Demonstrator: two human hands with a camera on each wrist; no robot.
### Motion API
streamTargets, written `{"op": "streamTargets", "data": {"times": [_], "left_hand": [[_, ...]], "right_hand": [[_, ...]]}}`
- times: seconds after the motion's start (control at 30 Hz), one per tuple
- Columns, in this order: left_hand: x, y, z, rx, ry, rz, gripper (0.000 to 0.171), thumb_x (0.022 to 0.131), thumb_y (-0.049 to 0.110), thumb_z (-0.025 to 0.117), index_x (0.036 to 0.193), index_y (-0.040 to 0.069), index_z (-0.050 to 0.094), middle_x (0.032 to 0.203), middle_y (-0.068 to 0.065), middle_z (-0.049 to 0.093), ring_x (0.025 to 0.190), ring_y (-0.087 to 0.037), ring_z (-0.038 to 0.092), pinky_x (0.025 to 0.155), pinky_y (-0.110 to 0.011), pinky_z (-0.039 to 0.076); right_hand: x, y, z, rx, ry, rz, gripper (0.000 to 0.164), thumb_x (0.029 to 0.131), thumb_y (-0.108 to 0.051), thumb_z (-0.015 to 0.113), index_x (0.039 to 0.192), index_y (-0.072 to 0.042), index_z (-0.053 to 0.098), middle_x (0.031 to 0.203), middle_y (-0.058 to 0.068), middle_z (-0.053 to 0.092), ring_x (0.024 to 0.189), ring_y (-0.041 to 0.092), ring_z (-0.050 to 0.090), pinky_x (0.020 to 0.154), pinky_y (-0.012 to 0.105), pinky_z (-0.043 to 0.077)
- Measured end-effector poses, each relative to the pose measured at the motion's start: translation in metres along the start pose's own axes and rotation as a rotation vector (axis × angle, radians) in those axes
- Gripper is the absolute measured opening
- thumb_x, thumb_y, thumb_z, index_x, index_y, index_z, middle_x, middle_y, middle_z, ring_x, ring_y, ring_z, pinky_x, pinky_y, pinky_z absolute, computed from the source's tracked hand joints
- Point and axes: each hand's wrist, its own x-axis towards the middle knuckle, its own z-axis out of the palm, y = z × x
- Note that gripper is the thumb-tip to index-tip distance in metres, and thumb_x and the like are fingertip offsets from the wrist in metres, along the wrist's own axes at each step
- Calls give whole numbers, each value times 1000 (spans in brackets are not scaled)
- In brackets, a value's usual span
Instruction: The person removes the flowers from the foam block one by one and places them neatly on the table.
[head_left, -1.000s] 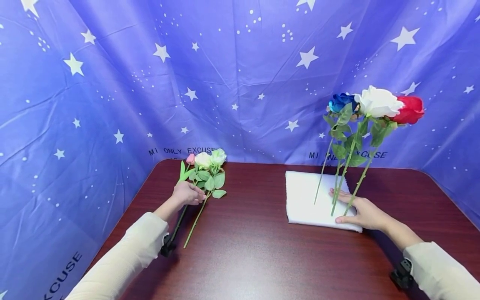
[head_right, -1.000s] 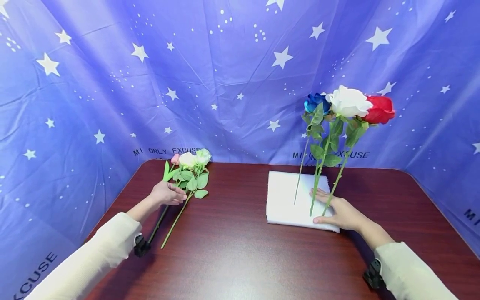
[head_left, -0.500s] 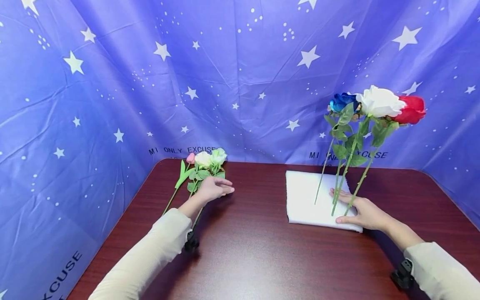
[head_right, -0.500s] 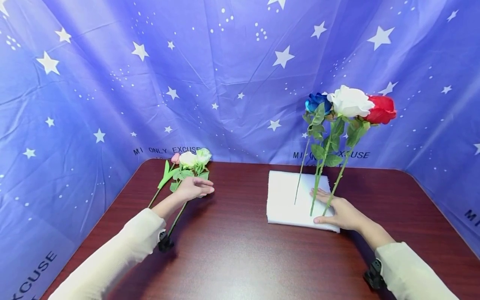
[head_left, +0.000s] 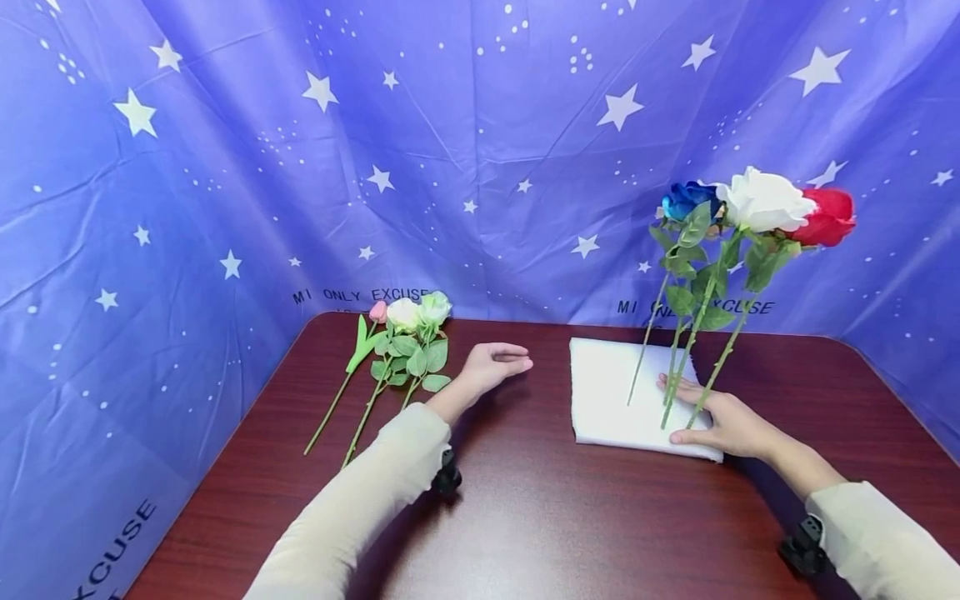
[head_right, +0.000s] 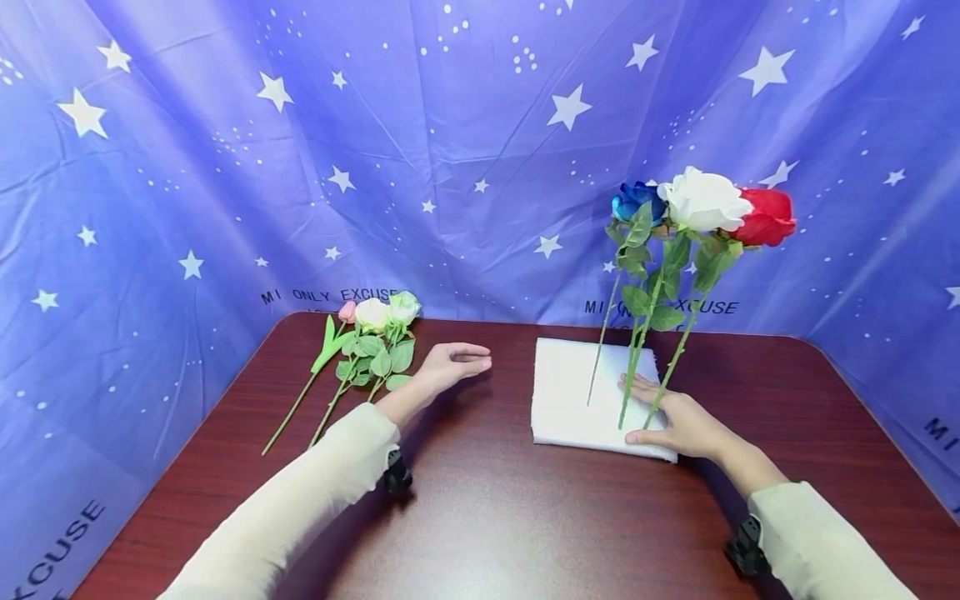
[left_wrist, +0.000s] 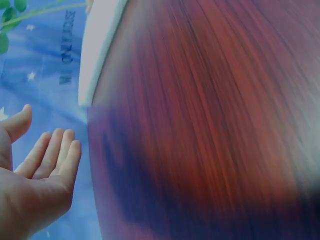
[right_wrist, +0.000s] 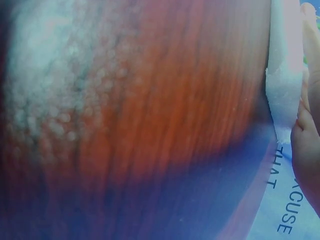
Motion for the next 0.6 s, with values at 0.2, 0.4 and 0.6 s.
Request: {"op": "streamTargets", "data": {"times": [0.2, 0.4, 0.6], "left_hand": [[9, 12, 34, -71, -34, 16, 37, 83, 17, 75, 116, 2, 68, 113, -14, 72, 109, -21, 68, 92, -23, 56], [15, 27, 64, -140, -49, 2, 32, 83, 16, 75, 112, 3, 70, 110, -12, 74, 104, -16, 70, 87, -18, 56], [19, 42, 89, -191, -98, -33, 29, 82, 15, 76, 109, 4, 73, 107, -12, 74, 95, -10, 70, 81, -17, 56]], "right_hand": [[1, 0, 0, -6, 1, 6, 77, 70, -30, 84, 135, -2, 53, 134, 27, 55, 132, -27, 11, 104, -11, 12], [1, -1, 0, -8, 7, 10, 77, 70, -29, 84, 136, -3, 53, 141, 18, 53, 133, -26, 13, 103, -11, 13], [0, -3, 0, -9, 0, 9, 78, 70, -28, 84, 136, -2, 52, 140, 19, 53, 132, -27, 12, 104, -11, 12]]}}
